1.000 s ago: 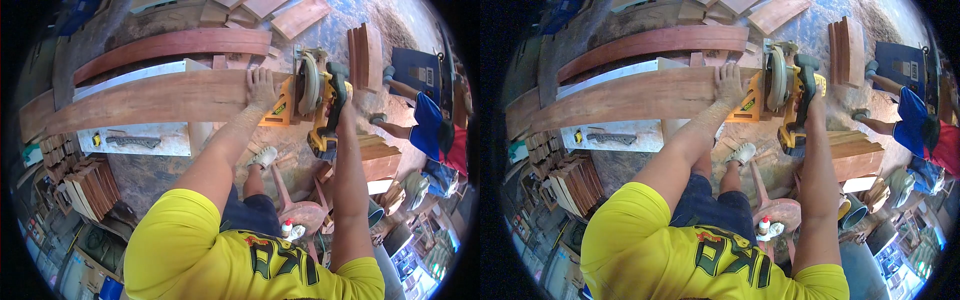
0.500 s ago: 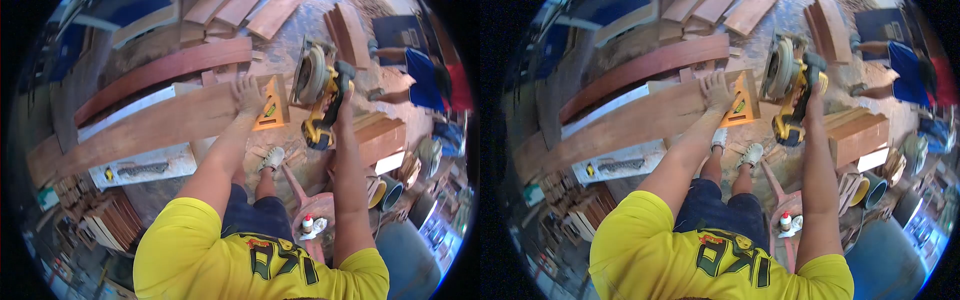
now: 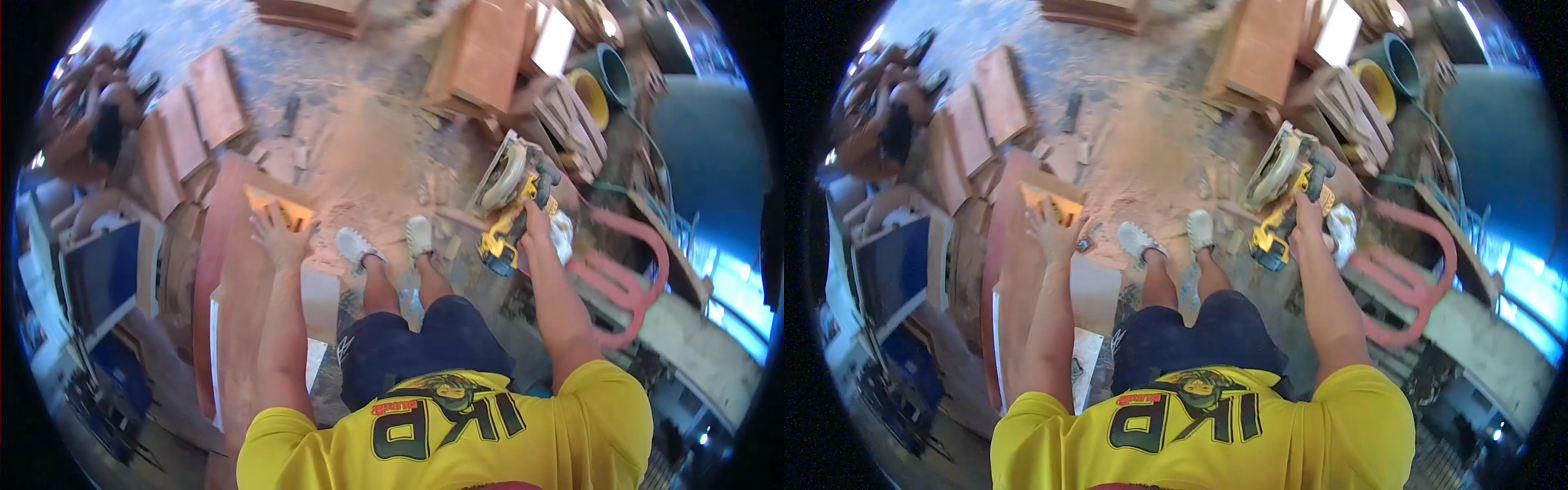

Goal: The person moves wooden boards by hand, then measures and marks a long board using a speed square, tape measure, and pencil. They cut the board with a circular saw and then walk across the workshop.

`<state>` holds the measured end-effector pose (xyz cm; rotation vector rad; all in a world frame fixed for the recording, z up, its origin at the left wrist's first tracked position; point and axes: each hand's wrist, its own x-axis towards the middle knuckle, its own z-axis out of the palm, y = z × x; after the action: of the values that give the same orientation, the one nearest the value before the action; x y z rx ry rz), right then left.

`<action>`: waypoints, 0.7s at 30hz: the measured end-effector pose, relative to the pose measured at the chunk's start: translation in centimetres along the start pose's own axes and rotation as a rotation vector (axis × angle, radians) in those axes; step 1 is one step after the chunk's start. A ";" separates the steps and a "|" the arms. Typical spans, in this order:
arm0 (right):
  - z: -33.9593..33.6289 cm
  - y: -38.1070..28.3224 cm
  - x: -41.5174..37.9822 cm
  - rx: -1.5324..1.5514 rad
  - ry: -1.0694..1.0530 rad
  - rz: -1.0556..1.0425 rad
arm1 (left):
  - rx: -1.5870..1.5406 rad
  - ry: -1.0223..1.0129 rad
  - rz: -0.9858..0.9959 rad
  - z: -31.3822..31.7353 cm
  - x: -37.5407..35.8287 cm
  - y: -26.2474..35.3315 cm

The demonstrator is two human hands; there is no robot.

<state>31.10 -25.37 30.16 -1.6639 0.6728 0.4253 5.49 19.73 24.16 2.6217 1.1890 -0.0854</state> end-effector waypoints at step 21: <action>-20.8 7.1 13.6 0.616 0.151 0.428 | -0.042 -0.039 -0.102 -1.1 -24.0 2.8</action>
<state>35.19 -49.03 20.61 -0.9697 1.1493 0.3457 -8.38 0.73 29.62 2.5114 1.2964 -0.1283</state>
